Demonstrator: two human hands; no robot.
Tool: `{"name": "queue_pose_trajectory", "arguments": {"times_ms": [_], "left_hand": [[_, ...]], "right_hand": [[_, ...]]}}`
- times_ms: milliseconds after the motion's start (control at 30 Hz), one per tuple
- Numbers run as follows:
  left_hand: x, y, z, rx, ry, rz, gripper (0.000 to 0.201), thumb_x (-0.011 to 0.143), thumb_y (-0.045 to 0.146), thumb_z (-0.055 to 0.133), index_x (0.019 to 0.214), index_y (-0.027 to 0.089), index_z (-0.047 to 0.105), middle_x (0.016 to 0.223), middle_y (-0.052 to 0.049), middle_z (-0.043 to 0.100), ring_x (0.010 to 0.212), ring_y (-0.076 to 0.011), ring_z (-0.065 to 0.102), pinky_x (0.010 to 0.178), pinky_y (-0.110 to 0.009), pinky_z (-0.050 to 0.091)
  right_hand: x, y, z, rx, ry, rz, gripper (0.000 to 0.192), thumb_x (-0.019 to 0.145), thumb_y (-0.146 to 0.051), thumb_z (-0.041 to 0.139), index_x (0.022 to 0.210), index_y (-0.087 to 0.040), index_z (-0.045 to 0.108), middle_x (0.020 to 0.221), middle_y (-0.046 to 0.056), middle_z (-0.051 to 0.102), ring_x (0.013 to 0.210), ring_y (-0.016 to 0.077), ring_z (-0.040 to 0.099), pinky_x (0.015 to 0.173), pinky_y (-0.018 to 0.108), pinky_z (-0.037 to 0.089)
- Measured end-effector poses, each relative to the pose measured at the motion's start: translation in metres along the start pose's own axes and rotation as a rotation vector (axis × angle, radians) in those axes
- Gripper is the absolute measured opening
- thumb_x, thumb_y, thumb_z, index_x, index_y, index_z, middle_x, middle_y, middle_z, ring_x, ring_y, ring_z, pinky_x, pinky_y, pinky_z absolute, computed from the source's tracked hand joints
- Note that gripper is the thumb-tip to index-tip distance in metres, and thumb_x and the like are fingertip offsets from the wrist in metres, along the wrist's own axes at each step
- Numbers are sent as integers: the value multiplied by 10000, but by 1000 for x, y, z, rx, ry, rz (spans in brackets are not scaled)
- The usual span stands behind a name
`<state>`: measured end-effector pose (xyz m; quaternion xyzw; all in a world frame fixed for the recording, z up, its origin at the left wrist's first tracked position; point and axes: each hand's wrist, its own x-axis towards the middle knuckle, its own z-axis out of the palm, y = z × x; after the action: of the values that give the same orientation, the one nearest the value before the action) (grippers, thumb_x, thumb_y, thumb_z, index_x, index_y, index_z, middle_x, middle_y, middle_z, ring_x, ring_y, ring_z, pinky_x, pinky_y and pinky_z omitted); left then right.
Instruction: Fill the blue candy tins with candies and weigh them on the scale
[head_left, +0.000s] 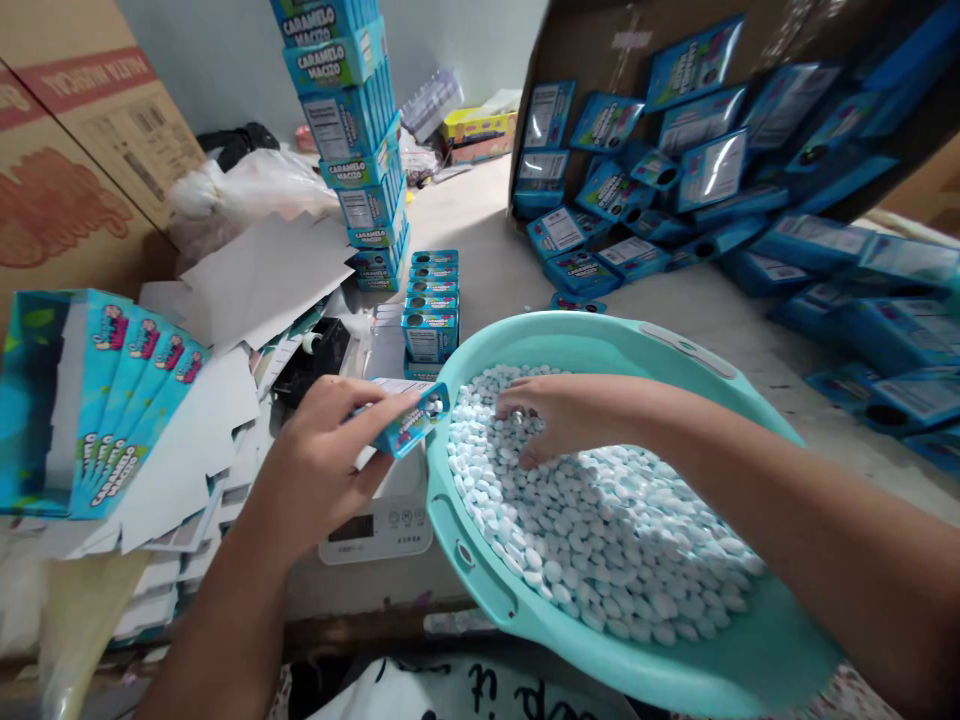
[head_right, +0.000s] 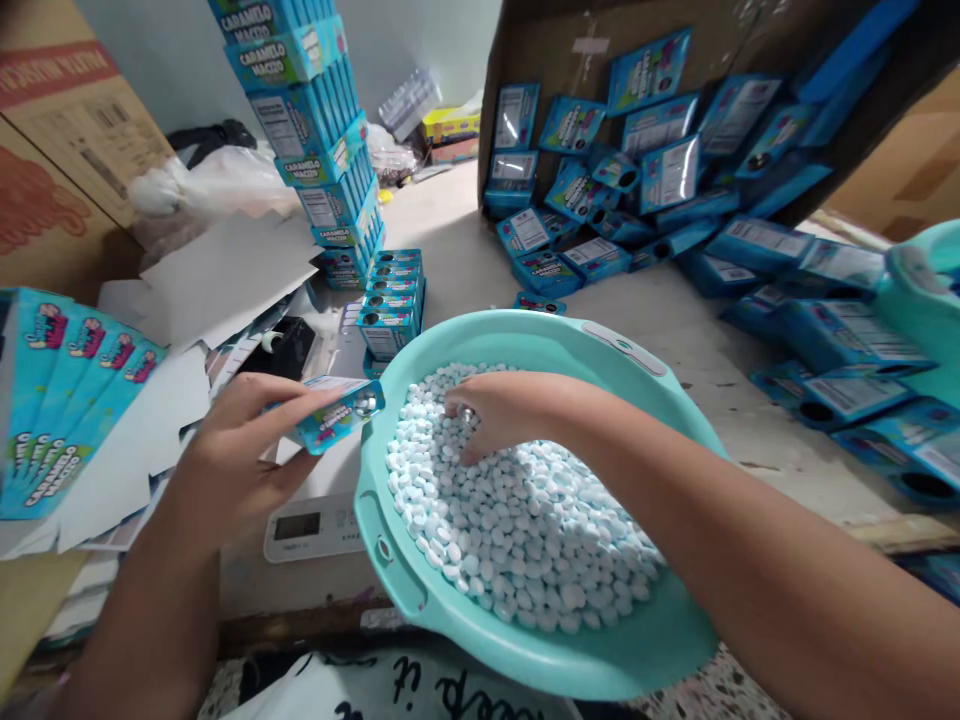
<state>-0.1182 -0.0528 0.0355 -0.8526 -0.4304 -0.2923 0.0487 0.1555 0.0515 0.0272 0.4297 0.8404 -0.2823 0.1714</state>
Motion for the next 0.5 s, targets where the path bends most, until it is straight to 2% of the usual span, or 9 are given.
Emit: {"name": "queue_pose_trajectory", "arguments": {"times_ms": [100, 233, 300, 400, 433, 500], "left_hand": [[-11, -13, -4, -100, 65, -177, 401, 883, 161, 702, 1267, 270, 664, 1079, -51, 665, 968, -206, 660, 856, -328, 587], [-32, -37, -5, -213, 146, -488, 312, 851, 244, 745, 1156, 256, 678, 1099, -48, 675, 1008, -220, 680, 824, -319, 602], [-42, -48, -5, -310, 48, -659, 341, 854, 281, 734, 1181, 247, 643, 1107, -56, 689, 994, -229, 707, 794, -324, 612], [-53, -58, -10, -432, -245, -817, 545, 871, 312, 714, 1377, 274, 514, 1189, -80, 704, 1032, -254, 730, 822, -370, 626], [-55, -60, -12, -447, -286, -821, 635, 869, 323, 723, 1444, 292, 456, 1261, -96, 686, 1095, -269, 717, 857, -391, 625], [-57, -60, -14, -441, -217, -768, 778, 854, 368, 761, 1522, 314, 367, 1402, -126, 614, 1248, -299, 650, 952, -432, 601]], "right_hand": [[0, -3, -2, 18, -42, -4, 634, 739, -398, 740, 1323, -177, 629, 1414, 128, 602, 1225, 363, 594, 1051, 488, 474], [6, -1, 0, 9, -52, 13, 650, 722, -405, 714, 1321, -169, 622, 1442, 154, 583, 1281, 381, 569, 1098, 511, 451], [11, 5, 5, 11, -47, 1, 643, 713, -434, 682, 1303, -183, 628, 1437, 157, 585, 1299, 386, 559, 1103, 520, 447], [20, 15, 12, 13, -33, -14, 677, 687, -545, 636, 1279, -218, 632, 1430, 158, 587, 1307, 406, 550, 1092, 546, 450], [22, 17, 14, 14, -30, -15, 693, 672, -582, 624, 1266, -227, 634, 1425, 159, 590, 1305, 414, 551, 1086, 558, 452], [25, 18, 16, 27, -17, -15, 704, 646, -616, 602, 1241, -241, 639, 1413, 161, 598, 1298, 422, 558, 1085, 574, 448]]}}
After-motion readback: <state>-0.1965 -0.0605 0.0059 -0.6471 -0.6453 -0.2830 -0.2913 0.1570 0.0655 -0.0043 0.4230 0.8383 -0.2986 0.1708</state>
